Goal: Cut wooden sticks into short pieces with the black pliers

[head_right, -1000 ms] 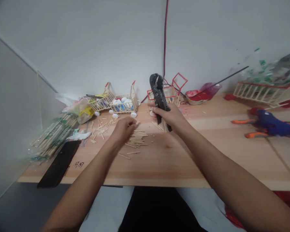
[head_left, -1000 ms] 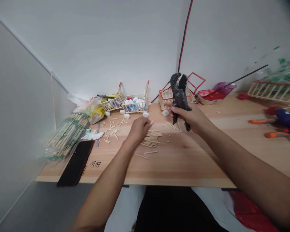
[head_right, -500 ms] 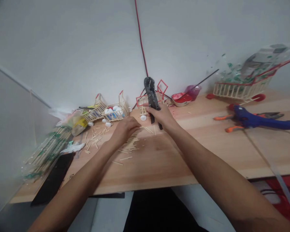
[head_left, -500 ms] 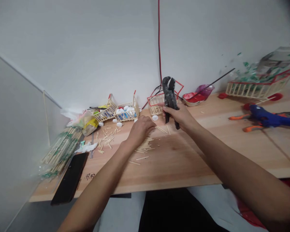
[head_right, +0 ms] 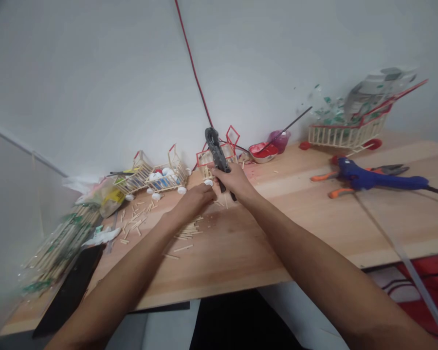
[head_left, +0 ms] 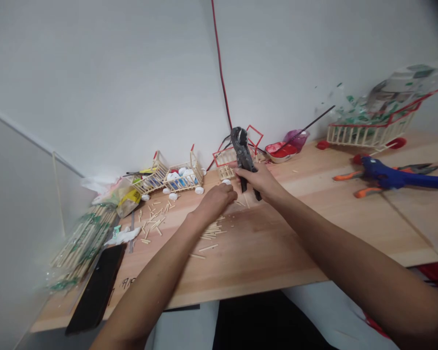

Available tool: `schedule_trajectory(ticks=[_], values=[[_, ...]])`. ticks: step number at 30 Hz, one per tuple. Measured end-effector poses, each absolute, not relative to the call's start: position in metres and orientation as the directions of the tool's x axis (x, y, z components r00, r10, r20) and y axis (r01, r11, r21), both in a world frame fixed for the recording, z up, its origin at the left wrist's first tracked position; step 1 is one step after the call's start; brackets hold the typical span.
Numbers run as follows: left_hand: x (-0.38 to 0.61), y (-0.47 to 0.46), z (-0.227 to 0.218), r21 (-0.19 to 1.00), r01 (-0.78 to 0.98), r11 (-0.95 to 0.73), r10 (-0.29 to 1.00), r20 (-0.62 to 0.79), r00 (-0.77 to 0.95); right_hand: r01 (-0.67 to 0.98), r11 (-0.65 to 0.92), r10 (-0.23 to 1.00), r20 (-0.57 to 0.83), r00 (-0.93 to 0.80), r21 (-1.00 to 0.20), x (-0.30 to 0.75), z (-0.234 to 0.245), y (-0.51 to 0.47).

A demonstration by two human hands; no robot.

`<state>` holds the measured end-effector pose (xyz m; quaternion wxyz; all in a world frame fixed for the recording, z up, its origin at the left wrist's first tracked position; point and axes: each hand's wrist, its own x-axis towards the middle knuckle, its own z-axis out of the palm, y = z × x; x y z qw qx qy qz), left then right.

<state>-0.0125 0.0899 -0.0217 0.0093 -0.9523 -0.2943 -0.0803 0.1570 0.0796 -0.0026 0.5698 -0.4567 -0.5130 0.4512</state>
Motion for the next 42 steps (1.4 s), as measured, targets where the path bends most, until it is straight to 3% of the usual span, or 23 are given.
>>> schedule_trajectory(ticks=[4, 6, 7, 9, 11, 13, 15, 18, 26, 42], values=[[-0.011, 0.092, -0.024, -0.001, 0.587, -0.81, 0.581, 0.142, 0.802, -0.012, 0.179, 0.983, 0.178, 0.05, -0.984, 0.156, -0.005, 0.08], [-0.013, 0.089, -0.023, 0.091, 0.647, -0.757, 0.651, 0.193, 0.734, -0.006, 0.201, 0.978, 0.2, 0.056, -0.98, 0.156, -0.005, 0.081], [-0.016, 0.087, -0.022, 0.199, 0.678, -0.708, 0.705, 0.242, 0.666, -0.004, 0.205, 0.977, 0.204, 0.058, -0.979, 0.156, -0.004, 0.08], [-0.023, 0.079, -0.016, 0.54, 0.63, -0.557, 0.828, 0.302, 0.473, 0.005, 0.205, 0.977, 0.205, 0.048, -0.979, 0.155, -0.002, 0.078], [-0.029, 0.071, -0.01, 0.882, 0.353, -0.314, 0.932, 0.216, 0.291, 0.027, 0.226, 0.974, 0.226, 0.019, -0.974, 0.154, 0.0, 0.073], [-0.034, 0.063, -0.004, 1.0, -0.013, -0.018, 0.974, 0.021, 0.226, 0.073, 0.262, 0.965, 0.261, -0.022, -0.962, 0.151, 0.001, 0.068], [-0.037, 0.058, 0.0, 0.944, -0.27, 0.191, 0.967, -0.134, 0.214, 0.145, 0.28, 0.959, 0.271, -0.079, -0.949, 0.146, 0.0, 0.064], [-0.04, 0.055, -0.002, 0.844, -0.442, 0.303, 0.95, -0.234, 0.204, 0.223, 0.325, 0.942, 0.294, -0.159, -0.919, 0.137, -0.005, 0.06], [-0.037, 0.053, -0.022, 0.761, -0.588, 0.274, 0.96, -0.186, 0.207, 0.37, 0.425, 0.898, 0.333, -0.288, -0.826, 0.121, -0.02, 0.053], [-0.02, 0.035, -0.009, 0.657, -0.719, 0.225, 0.972, -0.199, 0.123, 0.505, 0.525, 0.846, 0.487, -0.218, -0.685, 0.121, -0.019, 0.049]])
